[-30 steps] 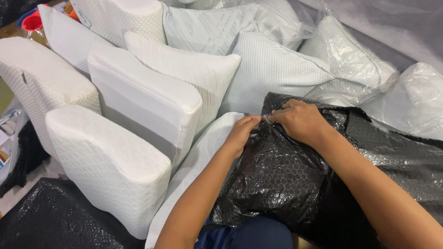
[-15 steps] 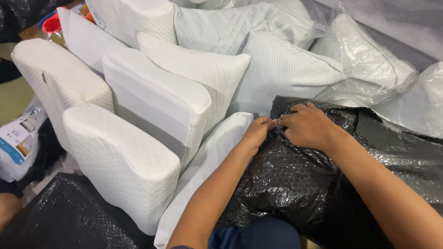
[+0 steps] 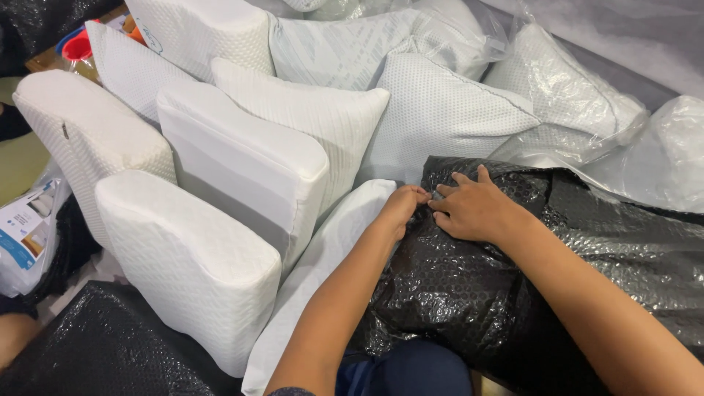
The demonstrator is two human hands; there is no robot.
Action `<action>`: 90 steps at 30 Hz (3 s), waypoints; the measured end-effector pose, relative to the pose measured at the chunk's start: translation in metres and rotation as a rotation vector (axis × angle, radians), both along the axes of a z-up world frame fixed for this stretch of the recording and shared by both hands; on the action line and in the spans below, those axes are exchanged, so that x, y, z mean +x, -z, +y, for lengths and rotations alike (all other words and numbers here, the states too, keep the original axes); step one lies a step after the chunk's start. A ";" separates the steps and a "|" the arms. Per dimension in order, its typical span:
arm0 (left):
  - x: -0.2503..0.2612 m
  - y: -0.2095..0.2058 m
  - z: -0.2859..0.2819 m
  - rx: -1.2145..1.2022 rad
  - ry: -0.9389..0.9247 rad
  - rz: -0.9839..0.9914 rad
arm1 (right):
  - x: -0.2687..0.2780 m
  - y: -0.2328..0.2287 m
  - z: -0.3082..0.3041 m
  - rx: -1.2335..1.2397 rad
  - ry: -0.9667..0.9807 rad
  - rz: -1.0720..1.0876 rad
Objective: The person is finishing the wrapping of a pillow in black bubble wrap and then using a lint roller to clean a new white pillow before packing it.
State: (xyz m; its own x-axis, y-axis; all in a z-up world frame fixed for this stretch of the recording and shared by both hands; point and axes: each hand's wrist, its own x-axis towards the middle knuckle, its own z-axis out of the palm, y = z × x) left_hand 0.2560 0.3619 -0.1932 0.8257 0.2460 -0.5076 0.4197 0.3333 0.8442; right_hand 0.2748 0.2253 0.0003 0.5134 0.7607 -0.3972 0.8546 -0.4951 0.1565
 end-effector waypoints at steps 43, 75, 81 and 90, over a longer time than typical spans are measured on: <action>-0.072 -0.150 -0.030 0.740 0.515 0.031 | -0.228 0.042 -0.325 0.983 0.638 -0.500; -0.176 -0.173 -0.063 1.549 0.463 -0.252 | -0.344 0.059 -0.446 0.864 0.856 -0.587; -0.189 -0.182 -0.088 1.687 0.359 -0.173 | -0.345 0.059 -0.457 1.120 0.978 -0.453; -0.222 -0.203 -0.304 1.405 0.805 -1.232 | -0.326 0.065 -0.479 1.500 0.864 -0.058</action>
State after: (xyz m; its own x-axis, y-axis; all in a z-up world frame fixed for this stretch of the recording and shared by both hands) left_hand 0.0340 0.0574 0.0098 0.6141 -0.6340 0.4700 -0.7730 -0.6032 0.1963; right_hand -0.0513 -0.2534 -0.0644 0.9257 -0.0598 0.3735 0.2957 -0.5012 -0.8132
